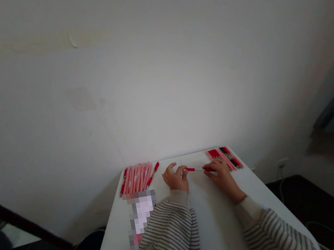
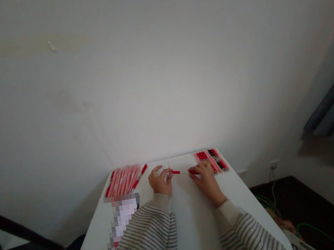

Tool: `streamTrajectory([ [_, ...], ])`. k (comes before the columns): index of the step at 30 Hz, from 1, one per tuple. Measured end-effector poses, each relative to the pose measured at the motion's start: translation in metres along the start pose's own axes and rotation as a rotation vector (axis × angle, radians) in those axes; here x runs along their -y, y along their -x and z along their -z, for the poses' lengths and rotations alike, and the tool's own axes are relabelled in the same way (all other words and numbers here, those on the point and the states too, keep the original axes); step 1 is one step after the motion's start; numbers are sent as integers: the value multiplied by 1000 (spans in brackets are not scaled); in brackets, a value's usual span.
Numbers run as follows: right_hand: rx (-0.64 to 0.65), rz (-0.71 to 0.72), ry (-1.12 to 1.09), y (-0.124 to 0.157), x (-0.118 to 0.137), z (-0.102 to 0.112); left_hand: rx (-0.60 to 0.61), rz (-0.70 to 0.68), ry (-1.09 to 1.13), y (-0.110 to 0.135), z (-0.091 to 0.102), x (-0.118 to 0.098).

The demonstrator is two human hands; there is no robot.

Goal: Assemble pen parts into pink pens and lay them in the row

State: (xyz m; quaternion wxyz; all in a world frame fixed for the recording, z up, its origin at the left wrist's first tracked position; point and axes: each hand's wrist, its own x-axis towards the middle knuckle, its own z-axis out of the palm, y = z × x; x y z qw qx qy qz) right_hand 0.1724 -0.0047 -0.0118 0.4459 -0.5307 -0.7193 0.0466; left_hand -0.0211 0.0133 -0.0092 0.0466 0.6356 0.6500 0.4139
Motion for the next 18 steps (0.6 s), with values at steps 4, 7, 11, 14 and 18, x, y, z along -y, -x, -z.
streamTrajectory([
  [4,6,4,16,-1,-1,-1,29,-5,-2,0,0,0],
  [7,15,5,14,-1,-1,0,57,-1,-14,2,2,-5],
  [11,24,-5,-4,-1,-2,0,71,8,-48,4,5,-11],
  [14,27,-9,-10,-1,-2,0,106,-8,-55,3,5,-10],
  [18,19,-1,4,-1,-2,-1,124,-24,-36,1,3,-7],
])
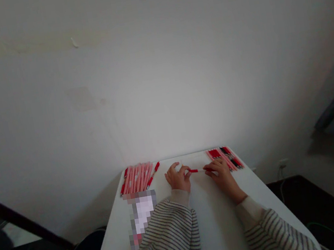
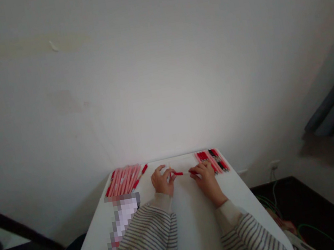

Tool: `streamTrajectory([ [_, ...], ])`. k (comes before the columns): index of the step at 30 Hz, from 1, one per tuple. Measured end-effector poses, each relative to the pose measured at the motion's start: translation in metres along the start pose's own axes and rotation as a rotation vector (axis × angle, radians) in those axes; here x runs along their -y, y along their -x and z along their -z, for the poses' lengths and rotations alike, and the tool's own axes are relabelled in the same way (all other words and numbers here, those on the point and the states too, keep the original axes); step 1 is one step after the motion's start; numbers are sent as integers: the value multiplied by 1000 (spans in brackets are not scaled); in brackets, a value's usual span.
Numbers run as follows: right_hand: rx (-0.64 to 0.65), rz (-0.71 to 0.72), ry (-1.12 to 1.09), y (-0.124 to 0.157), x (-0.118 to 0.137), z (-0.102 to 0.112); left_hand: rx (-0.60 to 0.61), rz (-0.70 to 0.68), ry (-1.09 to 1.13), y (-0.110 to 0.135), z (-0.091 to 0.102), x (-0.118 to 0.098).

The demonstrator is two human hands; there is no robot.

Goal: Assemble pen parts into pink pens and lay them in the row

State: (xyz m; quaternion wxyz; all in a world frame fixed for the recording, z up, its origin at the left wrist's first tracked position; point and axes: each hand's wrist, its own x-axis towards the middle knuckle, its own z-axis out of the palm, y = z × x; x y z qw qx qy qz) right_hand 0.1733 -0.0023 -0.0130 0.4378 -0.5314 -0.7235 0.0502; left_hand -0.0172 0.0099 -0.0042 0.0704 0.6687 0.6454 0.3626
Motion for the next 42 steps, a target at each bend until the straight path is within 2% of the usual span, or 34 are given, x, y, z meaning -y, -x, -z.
streamTrajectory([
  [13,-16,-9,44,2,-4,-3,-82,-14,16,-1,-4,5],
  [21,-137,-115,-31,0,-14,-9,-73,94,-86,3,1,0],
  [24,-109,-102,-40,0,-15,-9,-74,135,-144,5,4,-5],
  [30,-88,-70,-63,-1,-12,-7,-2,165,-218,5,7,-9],
  [42,-90,-56,-25,0,-12,-8,-28,157,-258,6,8,-8],
])
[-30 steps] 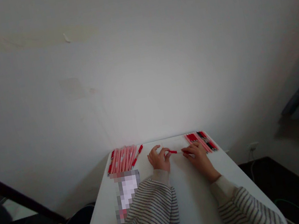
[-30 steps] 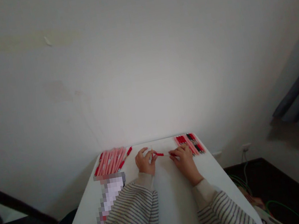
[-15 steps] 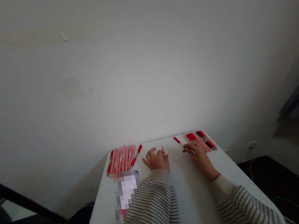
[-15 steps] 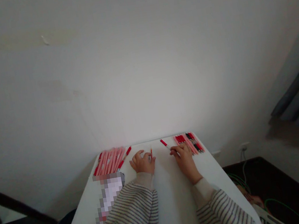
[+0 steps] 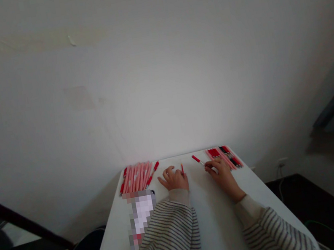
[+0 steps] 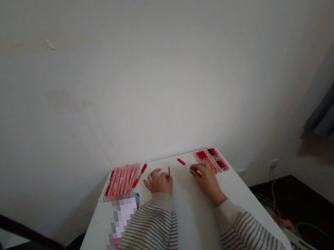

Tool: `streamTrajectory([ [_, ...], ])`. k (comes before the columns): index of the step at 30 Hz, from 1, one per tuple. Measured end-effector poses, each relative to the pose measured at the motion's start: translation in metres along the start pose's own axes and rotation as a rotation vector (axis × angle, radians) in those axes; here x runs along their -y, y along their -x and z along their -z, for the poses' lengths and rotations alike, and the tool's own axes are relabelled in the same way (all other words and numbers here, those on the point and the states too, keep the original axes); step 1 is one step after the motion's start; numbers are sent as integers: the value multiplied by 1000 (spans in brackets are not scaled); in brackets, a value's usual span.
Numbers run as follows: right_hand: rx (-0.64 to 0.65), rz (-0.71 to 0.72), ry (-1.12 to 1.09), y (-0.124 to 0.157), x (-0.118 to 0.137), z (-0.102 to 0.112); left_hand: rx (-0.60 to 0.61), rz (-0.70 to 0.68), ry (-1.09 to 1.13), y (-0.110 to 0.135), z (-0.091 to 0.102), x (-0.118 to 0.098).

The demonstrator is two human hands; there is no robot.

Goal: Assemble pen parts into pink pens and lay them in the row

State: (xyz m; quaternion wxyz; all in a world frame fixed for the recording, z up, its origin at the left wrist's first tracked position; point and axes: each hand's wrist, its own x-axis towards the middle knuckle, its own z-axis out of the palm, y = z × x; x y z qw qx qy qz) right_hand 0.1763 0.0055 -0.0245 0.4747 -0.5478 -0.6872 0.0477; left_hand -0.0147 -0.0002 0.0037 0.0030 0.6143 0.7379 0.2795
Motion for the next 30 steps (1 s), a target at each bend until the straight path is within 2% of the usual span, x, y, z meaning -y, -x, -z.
streamTrajectory([
  [13,24,-18,17,0,-1,0,-42,-35,13,-1,-5,2],
  [22,-30,-38,4,-1,-2,1,-62,-13,97,-1,4,-2],
  [26,-13,-40,-13,-2,-5,2,-140,-10,158,-5,1,5],
  [30,-13,-49,-9,-2,-9,2,-165,-37,205,-14,-7,19],
])
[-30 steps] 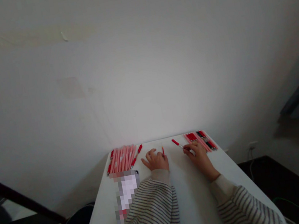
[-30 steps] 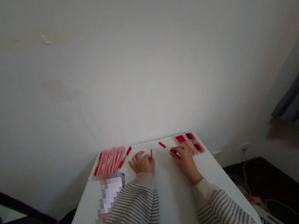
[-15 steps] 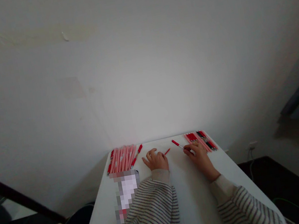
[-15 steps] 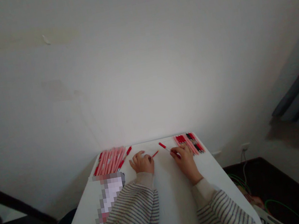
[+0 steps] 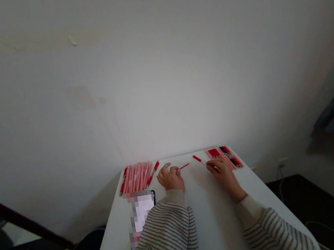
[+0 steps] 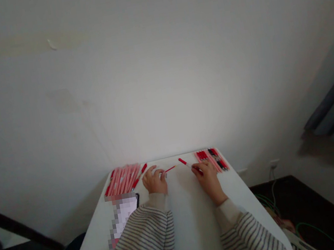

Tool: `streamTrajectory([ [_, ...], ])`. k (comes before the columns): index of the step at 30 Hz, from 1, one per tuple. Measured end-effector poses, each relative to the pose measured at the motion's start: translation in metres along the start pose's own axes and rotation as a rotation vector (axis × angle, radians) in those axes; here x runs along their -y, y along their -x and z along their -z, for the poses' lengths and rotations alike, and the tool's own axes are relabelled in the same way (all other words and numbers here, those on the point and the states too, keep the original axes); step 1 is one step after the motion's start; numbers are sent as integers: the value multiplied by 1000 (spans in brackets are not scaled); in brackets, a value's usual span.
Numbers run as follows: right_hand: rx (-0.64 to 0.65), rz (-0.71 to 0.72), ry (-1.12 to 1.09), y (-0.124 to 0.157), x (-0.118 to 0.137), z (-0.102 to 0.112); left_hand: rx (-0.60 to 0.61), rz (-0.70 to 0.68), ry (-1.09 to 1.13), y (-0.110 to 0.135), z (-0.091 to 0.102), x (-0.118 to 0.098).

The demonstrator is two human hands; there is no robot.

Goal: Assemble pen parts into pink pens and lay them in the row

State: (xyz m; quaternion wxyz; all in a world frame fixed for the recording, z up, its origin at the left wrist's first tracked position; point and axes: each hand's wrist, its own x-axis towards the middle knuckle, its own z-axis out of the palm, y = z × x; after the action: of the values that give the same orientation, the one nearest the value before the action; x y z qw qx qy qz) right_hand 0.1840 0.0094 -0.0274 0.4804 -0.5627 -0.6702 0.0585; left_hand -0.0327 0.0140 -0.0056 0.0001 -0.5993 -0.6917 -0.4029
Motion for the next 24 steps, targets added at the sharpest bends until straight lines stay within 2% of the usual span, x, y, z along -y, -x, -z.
streamTrajectory([
  [4,-5,-7,-10,0,-2,2,-42,11,30,-7,0,11],
  [12,-22,18,-19,1,2,8,-126,69,39,-13,3,15],
  [19,-20,22,-16,0,1,8,-43,39,65,-20,1,26],
  [24,-30,14,-22,0,2,9,-48,10,55,-20,-3,28],
])
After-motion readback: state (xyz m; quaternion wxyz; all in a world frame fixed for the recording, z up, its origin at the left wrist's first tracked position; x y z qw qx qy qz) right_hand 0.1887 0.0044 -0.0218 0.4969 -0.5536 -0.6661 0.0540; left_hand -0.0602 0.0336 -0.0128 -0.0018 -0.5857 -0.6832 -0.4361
